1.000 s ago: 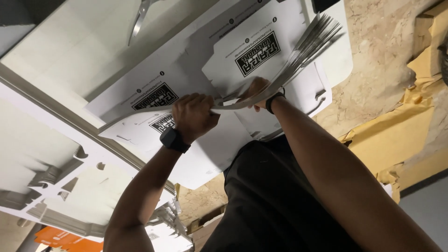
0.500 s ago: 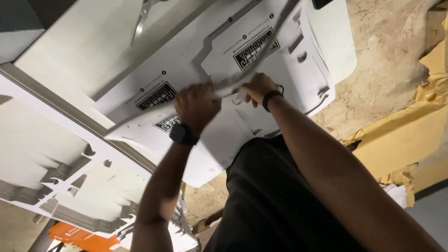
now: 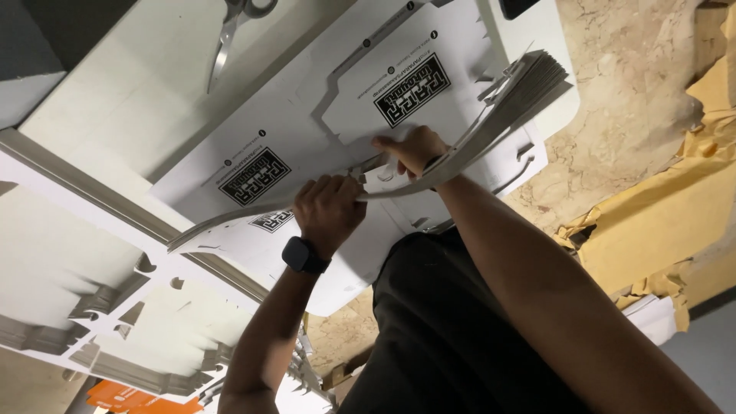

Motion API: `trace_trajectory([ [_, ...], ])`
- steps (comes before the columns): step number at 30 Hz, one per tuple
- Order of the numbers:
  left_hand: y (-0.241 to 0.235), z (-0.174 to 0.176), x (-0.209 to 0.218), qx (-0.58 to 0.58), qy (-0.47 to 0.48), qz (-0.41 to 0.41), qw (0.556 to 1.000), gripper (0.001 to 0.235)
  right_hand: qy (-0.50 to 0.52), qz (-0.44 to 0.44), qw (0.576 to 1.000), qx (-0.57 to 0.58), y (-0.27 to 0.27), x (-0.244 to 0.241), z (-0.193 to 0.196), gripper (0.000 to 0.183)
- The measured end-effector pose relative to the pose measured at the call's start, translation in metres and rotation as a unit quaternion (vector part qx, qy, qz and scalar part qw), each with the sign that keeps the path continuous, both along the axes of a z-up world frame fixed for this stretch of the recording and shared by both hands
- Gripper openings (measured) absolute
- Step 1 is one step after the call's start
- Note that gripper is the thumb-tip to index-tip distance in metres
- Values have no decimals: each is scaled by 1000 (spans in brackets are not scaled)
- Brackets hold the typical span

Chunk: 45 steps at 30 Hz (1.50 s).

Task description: Manually removing waste material from die-cut cardboard sheets to extract the final shapes.

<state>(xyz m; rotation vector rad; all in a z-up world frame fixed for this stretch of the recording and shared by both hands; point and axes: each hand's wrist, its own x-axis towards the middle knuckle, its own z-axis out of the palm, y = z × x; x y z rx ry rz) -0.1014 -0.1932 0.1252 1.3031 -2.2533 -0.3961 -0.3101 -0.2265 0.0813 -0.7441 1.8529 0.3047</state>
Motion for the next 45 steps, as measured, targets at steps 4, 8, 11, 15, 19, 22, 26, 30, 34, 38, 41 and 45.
trace_trajectory([
  [4, -10, -51, 8, 14, -122, 87, 989, 12, -12, -9, 1000, -2, -31, 26, 78, 58],
  [8, -47, -57, 7, 26, -120, 137, 983, 22, -3, 19, 1000, -7, -9, 8, 40, 66],
  [11, -62, -65, 13, 24, -112, 158, 981, 43, 12, 51, 998, 41, -18, 16, 57, 71],
  [15, -29, -31, 24, 135, -51, 238, 960, 99, 10, 52, 998, 33, -15, 17, 67, 67],
  [19, 74, -32, 48, 34, 13, 430, 902, 68, -52, 51, 996, -58, 4, 2, 30, 60],
  [22, 180, -48, 53, 33, -20, 549, 835, 69, -45, 108, 992, -57, 4, 4, 30, 74],
  [26, 259, -60, 20, 131, -15, 625, 769, 92, -113, 106, 985, -71, 12, -11, 27, 69],
  [30, 265, -56, 5, 281, -14, 674, 683, 98, -237, 94, 959, -128, 30, -53, -4, 49],
  [34, 266, -57, 10, 301, -20, 674, 675, 95, -313, 98, 922, -206, 40, -109, -20, 34],
  [38, 270, -63, 3, 282, -30, 685, 671, 95, -260, 122, 919, -269, 55, -170, -10, 23],
  [41, 271, -65, 3, 249, -19, 700, 669, 91, -237, 120, 915, -302, 63, -201, 1, 18],
  [45, 280, -70, -3, 215, 7, 716, 665, 99, -214, 140, 908, -333, 70, -222, 9, 15],
])
